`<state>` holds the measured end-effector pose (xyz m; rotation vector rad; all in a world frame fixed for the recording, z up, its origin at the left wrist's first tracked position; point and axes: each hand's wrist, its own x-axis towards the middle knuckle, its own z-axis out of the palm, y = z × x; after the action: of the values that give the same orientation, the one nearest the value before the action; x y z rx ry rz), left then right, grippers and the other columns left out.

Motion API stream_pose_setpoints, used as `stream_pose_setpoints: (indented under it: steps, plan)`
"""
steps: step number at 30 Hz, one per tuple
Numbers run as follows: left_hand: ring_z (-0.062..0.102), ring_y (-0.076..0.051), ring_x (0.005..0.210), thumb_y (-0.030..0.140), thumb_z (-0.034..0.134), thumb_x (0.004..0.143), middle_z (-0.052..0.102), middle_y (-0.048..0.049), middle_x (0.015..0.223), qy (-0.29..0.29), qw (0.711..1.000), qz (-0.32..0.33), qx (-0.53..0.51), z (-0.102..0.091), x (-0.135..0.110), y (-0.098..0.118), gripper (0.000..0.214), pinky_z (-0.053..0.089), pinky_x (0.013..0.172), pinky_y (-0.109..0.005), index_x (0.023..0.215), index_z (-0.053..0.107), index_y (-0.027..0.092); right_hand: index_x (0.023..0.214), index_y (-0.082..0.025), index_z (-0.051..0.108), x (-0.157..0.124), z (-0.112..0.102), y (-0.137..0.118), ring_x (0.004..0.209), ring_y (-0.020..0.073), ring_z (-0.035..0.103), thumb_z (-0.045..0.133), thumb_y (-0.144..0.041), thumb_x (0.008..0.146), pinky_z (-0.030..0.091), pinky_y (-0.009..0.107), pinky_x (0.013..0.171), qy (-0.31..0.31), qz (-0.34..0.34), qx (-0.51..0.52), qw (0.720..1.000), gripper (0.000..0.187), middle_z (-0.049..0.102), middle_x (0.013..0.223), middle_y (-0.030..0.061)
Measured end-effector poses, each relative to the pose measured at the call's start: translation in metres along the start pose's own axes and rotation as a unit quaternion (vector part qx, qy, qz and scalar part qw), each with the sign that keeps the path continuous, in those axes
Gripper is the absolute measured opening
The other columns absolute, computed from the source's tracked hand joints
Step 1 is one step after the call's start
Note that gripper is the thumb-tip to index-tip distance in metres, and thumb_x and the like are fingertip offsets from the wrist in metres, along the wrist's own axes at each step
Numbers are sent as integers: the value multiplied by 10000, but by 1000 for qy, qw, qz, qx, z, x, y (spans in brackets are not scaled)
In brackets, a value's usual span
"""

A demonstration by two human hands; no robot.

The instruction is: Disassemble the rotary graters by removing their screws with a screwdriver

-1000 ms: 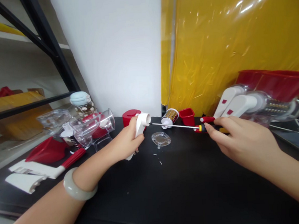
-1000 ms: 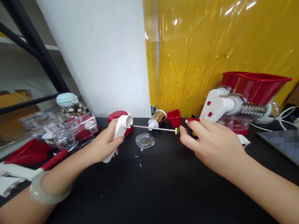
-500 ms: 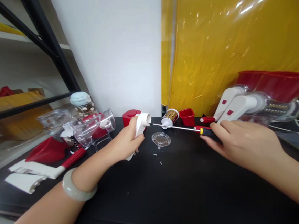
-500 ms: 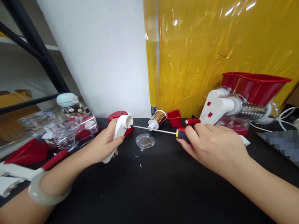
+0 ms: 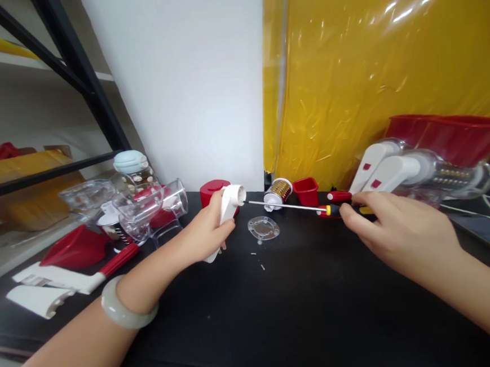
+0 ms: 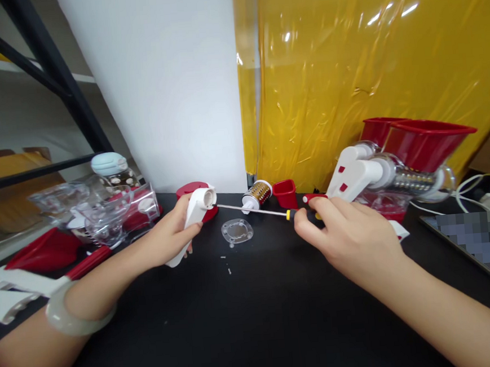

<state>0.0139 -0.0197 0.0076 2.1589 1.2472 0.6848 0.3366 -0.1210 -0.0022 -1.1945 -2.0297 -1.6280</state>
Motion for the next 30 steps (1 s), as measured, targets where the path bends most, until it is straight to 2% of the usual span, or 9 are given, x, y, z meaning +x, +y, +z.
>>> stream_pose_setpoints:
  steps: [3,7,11,16,20,23,25,27,30]
  plan:
    - [627,-194,488,220,508,846,547,40,638,-1,1000,2,-8,1,-1,1,625,502,441,-278,1424,278,151,1011,-157,684,2,-1,0,737,198,617,621,-187,904,378,294,614,2,16,10,1000,127,719,898,90]
    - [622,-174,481,214,503,851,558,28,687,0,1000,9,-14,0,-1,1,609,503,432,-264,1417,289,151,947,-91,699,10,-5,-3,657,190,588,563,-352,957,415,304,615,-9,3,42,999,294,667,719,77]
    - [619,-171,477,203,492,847,551,27,685,-1,1000,3,-5,-1,1,-1,605,499,421,-257,1412,284,139,1021,-62,701,11,-4,-2,708,204,606,552,-260,954,447,322,662,-12,-27,57,998,256,699,801,102]
    - [627,-184,482,214,505,850,551,26,683,-4,1000,-13,-10,-1,2,-2,605,500,416,-264,1407,277,149,1007,-148,714,2,2,3,795,230,621,533,-73,889,428,324,673,-27,-57,40,997,228,714,891,105]
    - [621,-174,477,223,508,852,540,25,724,-14,1000,-11,-20,0,2,-1,570,501,403,-265,1379,298,162,1015,-196,704,-3,3,1,805,196,636,571,-109,894,343,269,566,-17,9,10,1000,200,722,982,90]
    - [625,-184,483,225,497,866,541,23,717,-20,1000,-11,-20,1,1,-2,572,504,400,-271,1393,283,166,1076,-148,692,-2,1,-3,644,172,603,572,-284,943,309,273,518,-31,42,-14,999,225,697,813,72]
    - [631,-183,491,227,488,877,549,15,733,-26,1000,-3,-15,1,1,-4,584,508,408,-270,1414,265,175,981,-118,702,2,-1,-4,528,168,542,532,-426,962,289,287,498,-32,34,-19,999,352,618,642,42]
    - [634,-179,495,227,477,887,555,9,748,-31,999,4,-11,2,1,-5,591,507,411,-264,1431,250,183,833,-129,686,6,-4,-4,494,173,514,490,-515,962,279,296,492,-32,27,-11,999,451,563,585,35]
    - [628,-172,483,217,467,889,546,17,735,-28,1000,5,-7,1,2,-5,579,500,403,-254,1428,257,175,797,-140,666,10,-7,-2,552,183,538,496,-440,973,314,305,533,-39,18,6,999,386,586,640,50]
